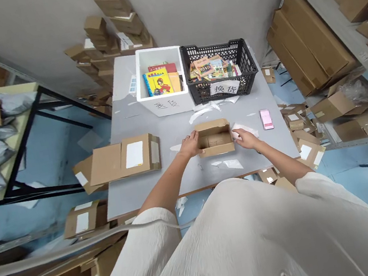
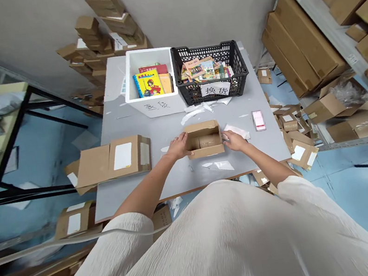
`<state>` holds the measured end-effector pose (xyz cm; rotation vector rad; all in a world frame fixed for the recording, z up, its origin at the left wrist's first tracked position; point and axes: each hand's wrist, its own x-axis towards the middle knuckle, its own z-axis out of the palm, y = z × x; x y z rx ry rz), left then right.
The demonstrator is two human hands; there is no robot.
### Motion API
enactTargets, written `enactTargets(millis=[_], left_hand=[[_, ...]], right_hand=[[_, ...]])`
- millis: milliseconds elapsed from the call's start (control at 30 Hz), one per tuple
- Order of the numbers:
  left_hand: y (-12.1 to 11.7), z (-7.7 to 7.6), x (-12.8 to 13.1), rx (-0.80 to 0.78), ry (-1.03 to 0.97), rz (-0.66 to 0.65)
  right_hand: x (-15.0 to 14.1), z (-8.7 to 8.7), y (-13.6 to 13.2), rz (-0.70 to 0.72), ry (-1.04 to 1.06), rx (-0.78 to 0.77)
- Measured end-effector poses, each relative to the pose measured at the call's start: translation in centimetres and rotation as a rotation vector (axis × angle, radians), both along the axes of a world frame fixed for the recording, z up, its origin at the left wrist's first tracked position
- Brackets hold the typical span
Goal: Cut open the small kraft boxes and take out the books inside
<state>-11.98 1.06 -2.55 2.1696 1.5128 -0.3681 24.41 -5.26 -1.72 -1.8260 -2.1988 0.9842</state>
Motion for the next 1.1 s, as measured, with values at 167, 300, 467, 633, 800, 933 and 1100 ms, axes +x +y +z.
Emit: enactTargets(millis=[167, 300, 467, 633, 800, 933, 1100], left_hand=[[-1.9, -0.2, 0.1, 0.077, -0.071, 0.021], [-4.2, -0.9, -0.1, 0.163, -0.085, 0.200], [-6.3, -0.8, -0.4, 0.213, -0.222, 0.220], [-7.1, -0.1, 0.0, 0.254, -0.362, -0.062], [-7.0, -0.5, 0.2, 0.204, -0.266, -0.104], [-6.9, -0.3, 0.1, 0.167, -0.277, -0.124], [-6.7, 1.3, -0.3, 0.240, -0.321, -0.147]], right_hand=[[-2.1, -1.2, 0.1, 0.053, -0.004, 0.004], [-2.6, -2.3, 0.2, 0.026, -0.014, -0.005], [-2.5, -3.2, 0.3, 0.040, 0.036, 0.025], [-2.4, -3.5, 0.0, 0.015, 0.037, 0.055], [-2.7, -3.1, -0.5, -0.040, 0.078, 0.042], [-3.0, -2.3, -1.5, -0.100, 0.109, 0.036], [-3.4, -0.6, -2.2, -0.201, 0.139, 0.053]])
